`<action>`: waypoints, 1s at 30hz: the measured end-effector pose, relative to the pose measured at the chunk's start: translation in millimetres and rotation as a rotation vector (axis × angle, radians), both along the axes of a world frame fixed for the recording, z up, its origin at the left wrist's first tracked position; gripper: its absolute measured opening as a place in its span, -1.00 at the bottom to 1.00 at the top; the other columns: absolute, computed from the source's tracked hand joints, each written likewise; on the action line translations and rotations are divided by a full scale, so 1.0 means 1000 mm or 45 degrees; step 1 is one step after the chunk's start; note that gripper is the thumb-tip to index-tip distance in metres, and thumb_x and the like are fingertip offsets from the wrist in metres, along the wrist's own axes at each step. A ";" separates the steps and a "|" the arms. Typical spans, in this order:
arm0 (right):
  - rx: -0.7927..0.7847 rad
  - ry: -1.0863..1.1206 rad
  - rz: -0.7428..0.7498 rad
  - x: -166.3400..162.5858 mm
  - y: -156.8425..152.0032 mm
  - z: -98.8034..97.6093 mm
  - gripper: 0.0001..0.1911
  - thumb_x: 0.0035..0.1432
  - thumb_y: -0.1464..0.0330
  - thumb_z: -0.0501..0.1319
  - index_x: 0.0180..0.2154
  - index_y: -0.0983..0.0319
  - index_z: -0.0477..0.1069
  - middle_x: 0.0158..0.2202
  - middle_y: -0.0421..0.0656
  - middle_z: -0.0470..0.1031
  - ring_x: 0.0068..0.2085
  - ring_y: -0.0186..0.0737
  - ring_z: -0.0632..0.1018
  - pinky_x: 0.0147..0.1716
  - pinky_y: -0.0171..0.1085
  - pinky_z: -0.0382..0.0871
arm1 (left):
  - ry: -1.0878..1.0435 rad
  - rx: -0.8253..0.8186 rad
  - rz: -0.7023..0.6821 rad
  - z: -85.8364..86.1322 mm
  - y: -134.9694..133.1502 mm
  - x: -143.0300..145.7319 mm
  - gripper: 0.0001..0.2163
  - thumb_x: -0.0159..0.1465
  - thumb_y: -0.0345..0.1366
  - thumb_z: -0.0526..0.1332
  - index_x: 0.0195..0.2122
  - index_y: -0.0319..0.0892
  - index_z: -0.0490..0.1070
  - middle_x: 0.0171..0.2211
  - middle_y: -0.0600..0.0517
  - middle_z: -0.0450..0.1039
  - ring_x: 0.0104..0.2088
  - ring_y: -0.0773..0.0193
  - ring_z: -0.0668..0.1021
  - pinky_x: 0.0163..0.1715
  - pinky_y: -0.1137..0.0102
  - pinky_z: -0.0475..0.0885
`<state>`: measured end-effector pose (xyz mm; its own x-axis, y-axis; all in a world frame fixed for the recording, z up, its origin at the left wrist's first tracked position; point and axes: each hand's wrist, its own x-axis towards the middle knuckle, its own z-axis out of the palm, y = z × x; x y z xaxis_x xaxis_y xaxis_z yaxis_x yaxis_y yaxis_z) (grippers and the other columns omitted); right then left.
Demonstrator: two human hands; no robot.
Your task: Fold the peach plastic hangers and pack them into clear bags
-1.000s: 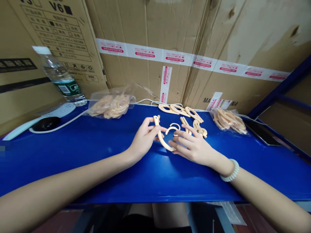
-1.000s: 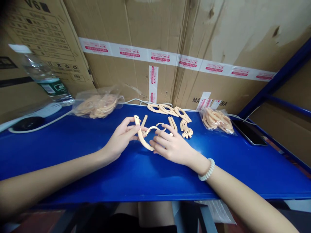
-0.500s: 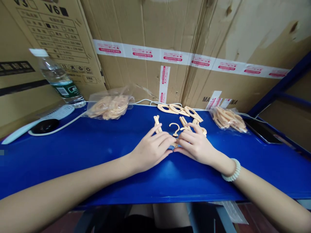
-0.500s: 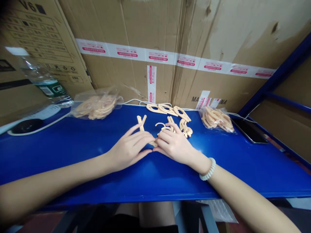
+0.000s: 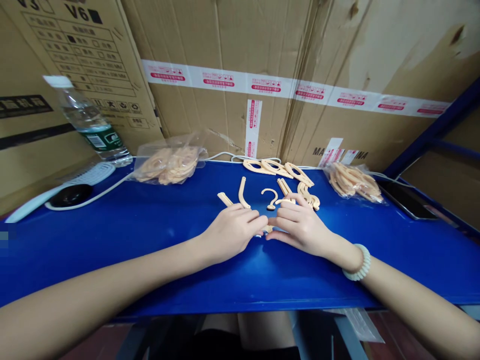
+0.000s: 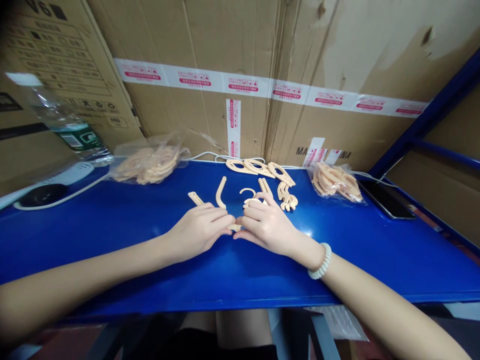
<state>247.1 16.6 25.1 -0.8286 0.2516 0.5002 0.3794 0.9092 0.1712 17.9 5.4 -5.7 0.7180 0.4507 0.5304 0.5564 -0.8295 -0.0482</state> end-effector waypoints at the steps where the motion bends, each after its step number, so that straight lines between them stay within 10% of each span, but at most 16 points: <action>1: -0.046 0.032 0.007 0.000 0.000 -0.001 -0.70 0.39 0.17 0.16 -0.19 0.25 0.52 -0.42 -0.18 0.48 -0.31 -0.21 0.44 0.04 -0.06 0.26 | -0.002 0.005 -0.012 0.002 0.000 -0.001 -0.71 0.48 -0.35 -0.03 -0.33 -0.18 0.41 -0.46 0.00 0.45 -0.42 0.21 0.48 -0.34 0.31 0.29; 7: -0.409 0.288 0.073 0.000 0.005 0.002 -0.75 0.34 0.17 0.23 -0.20 0.22 0.52 -0.44 -0.20 0.49 -0.36 -0.24 0.48 -0.13 -0.14 0.32 | -0.039 -0.176 -0.038 0.023 -0.001 -0.006 -0.67 0.45 -0.31 -0.04 -0.34 -0.10 0.48 -0.43 -0.04 0.49 -0.37 0.18 0.49 -0.24 0.27 0.32; 12: -0.333 0.316 -0.139 0.008 0.019 0.004 -0.82 0.37 0.25 0.20 -0.14 0.20 0.50 -0.31 -0.12 0.56 -0.23 -0.12 0.48 -0.09 -0.07 0.32 | -0.200 -0.407 -0.088 0.033 0.020 -0.024 -0.79 0.41 -0.26 0.08 -0.23 -0.11 0.51 -0.32 -0.07 0.53 -0.27 0.12 0.53 -0.05 0.22 0.35; 18: -0.302 0.170 -0.179 0.009 0.032 -0.005 -0.83 0.40 0.32 0.14 -0.09 0.19 0.49 -0.12 -0.05 0.57 0.01 -0.02 0.46 0.06 0.03 0.28 | 0.272 -0.182 0.044 0.019 0.054 -0.046 -0.82 0.40 -0.40 0.08 -0.22 -0.17 0.48 -0.21 -0.14 0.53 -0.13 0.04 0.51 -0.01 0.18 0.36; 30: -0.291 0.061 -0.230 0.011 0.039 -0.014 -0.76 0.38 0.28 0.18 -0.02 0.20 0.52 0.04 0.00 0.55 0.09 0.07 0.47 0.09 0.11 0.35 | 0.136 -0.178 0.103 0.011 0.045 -0.041 -0.68 0.29 -0.56 0.06 -0.02 -0.19 0.47 0.00 -0.18 0.48 0.02 0.03 0.49 -0.08 0.25 0.50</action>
<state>258.2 55.9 10.9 -0.7369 0.5036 0.4510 0.5415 0.8391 -0.0523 -23.5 50.6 5.0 0.7253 0.5733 0.3812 0.6193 -0.7851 0.0024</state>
